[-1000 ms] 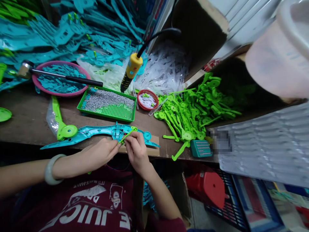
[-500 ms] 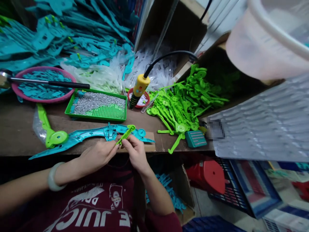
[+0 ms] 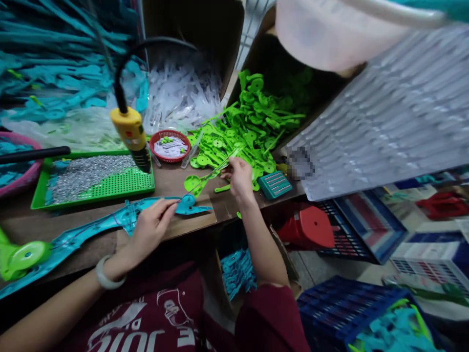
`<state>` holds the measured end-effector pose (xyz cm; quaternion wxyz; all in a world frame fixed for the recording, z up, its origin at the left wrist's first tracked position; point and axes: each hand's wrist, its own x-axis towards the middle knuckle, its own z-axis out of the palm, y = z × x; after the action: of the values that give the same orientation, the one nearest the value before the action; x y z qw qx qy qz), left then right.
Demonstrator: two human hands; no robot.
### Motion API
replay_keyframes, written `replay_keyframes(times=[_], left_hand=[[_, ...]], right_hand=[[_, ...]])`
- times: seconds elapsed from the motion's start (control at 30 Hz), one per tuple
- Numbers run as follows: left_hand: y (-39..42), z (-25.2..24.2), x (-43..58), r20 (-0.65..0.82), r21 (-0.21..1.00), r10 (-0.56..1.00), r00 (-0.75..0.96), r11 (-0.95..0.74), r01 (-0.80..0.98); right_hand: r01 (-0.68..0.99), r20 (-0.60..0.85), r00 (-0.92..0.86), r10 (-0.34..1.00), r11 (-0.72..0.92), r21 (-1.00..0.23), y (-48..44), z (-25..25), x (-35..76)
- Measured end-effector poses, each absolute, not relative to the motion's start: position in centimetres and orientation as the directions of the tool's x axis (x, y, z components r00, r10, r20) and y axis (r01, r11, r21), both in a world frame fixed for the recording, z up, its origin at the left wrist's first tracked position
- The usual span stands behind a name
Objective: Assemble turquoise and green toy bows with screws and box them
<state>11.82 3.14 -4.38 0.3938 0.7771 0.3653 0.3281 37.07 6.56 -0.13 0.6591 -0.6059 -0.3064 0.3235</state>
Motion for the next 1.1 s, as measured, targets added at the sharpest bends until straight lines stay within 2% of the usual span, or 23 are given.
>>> replay_keyframes(times=[0.07,0.17,0.27,0.37,0.5,0.7,0.83,0.97,1.1], left_hand=[[3.9,-5.6,10.5,0.278,0.627,0.793,0.542,-0.577,0.523],[4.3,-6.9,8.4,0.298,0.34,0.698,0.651,-0.715,0.611],[3.7,-6.9,6.0,0.366,0.197,0.572,0.734,-0.818,0.54],[2.7,-6.0,3.9,0.385,0.145,0.517,0.765,-0.852,0.503],[1.4,-4.7,3.6,0.438,0.19,0.525,0.73,-0.848,0.496],[1.1,-4.7,5.5,0.516,0.303,0.487,0.705,-0.873,0.381],[1.3,-4.5,5.8,0.505,0.466,0.544,0.67,-0.825,0.319],[1.3,-4.1,6.2,0.482,0.656,0.659,0.577,-0.708,0.261],[1.4,-4.7,7.2,0.4,0.784,0.612,0.682,-0.614,0.091]], right_hand=[[-0.122,-0.12,0.57,0.813,-0.061,-0.991,6.5,-2.6,37.2],[-0.202,-0.248,0.523,0.815,-0.165,-0.966,6.0,-5.2,36.3],[-0.254,-0.351,0.441,0.826,-0.26,-0.932,5.0,-6.4,35.0],[-0.286,-0.43,0.351,0.832,-0.342,-0.895,3.6,-6.9,33.8],[-0.296,-0.468,0.31,0.828,-0.384,-0.875,2.5,-7.0,33.0],[-0.265,-0.466,0.307,0.83,-0.396,-0.879,2.9,-6.6,32.6],[-0.202,-0.464,0.325,0.824,-0.419,-0.885,2.9,-6.6,32.3],[-0.145,-0.456,0.346,0.82,-0.433,-0.889,2.9,-6.6,32.1],[-0.027,-0.398,0.378,0.836,-0.42,-0.907,2.8,-6.9,32.0]])
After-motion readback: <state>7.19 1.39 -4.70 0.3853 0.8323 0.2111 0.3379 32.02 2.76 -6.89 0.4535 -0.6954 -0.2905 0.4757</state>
